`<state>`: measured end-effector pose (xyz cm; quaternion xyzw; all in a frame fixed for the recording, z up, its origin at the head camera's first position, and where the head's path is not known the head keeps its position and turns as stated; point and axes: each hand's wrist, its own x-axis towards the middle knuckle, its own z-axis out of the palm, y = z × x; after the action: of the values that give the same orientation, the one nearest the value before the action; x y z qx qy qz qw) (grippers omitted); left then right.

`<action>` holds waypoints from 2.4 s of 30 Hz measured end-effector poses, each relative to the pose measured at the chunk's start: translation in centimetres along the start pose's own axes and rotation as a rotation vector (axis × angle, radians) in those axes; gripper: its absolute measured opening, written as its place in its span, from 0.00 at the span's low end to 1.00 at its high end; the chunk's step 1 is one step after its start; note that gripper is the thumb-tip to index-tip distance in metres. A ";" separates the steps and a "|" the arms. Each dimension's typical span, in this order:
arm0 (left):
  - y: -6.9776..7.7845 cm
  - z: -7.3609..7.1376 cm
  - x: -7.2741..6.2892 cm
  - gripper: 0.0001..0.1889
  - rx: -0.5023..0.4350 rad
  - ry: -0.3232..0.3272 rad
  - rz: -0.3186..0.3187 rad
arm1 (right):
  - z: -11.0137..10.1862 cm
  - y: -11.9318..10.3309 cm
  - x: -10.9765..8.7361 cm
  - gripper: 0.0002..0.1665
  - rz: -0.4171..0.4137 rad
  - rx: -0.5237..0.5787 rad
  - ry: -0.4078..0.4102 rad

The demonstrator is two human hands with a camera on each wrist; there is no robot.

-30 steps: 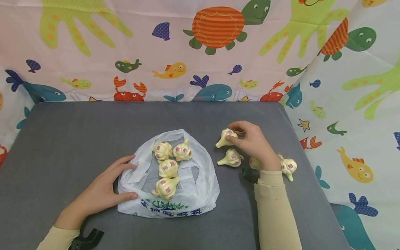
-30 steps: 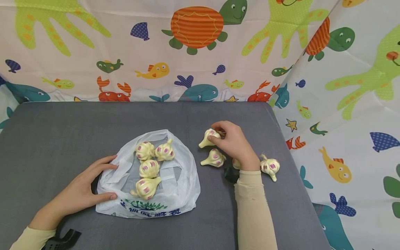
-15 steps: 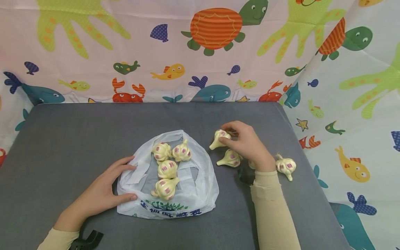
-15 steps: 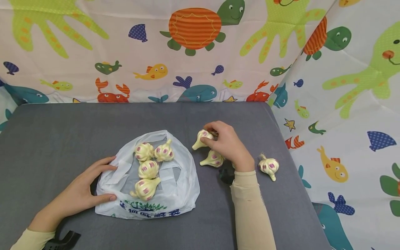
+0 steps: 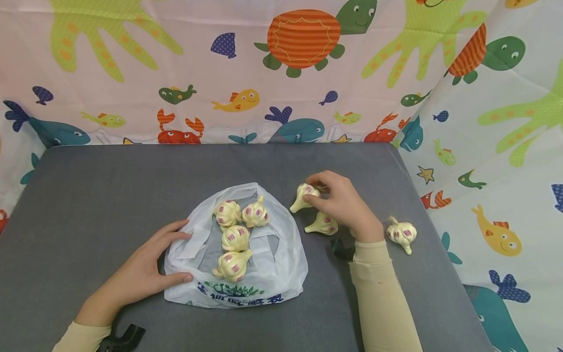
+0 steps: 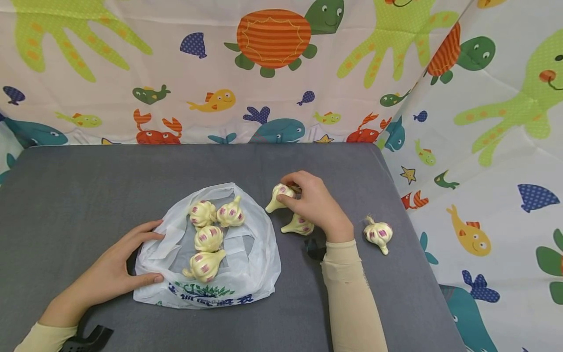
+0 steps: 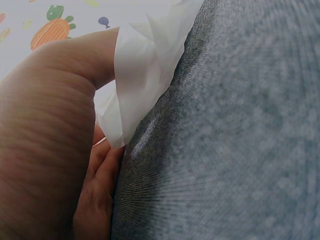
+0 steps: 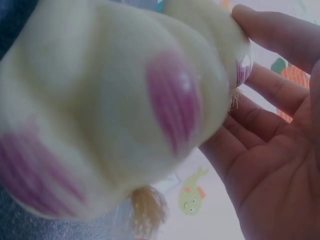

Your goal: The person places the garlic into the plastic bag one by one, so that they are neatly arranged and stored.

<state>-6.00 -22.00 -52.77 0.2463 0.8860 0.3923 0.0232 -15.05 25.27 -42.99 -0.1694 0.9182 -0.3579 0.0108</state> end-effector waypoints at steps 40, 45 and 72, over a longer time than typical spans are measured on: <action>0.0 -0.2 0.0 0.42 0.016 -0.028 -0.022 | 2.1 -1.8 0.6 0.20 -0.125 -0.030 -0.052; 0.0 -0.1 0.0 0.42 0.007 -0.028 -0.011 | 2.5 -2.1 0.7 0.19 -0.149 -0.021 -0.068; 0.1 -0.1 0.1 0.42 0.001 -0.023 -0.003 | 4.8 -2.7 1.0 0.19 -0.246 -0.066 -0.116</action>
<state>-6.02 -21.97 -52.57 0.2494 0.8863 0.3889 0.0339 -14.49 20.03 -44.66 -0.3014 0.8996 -0.3156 0.0143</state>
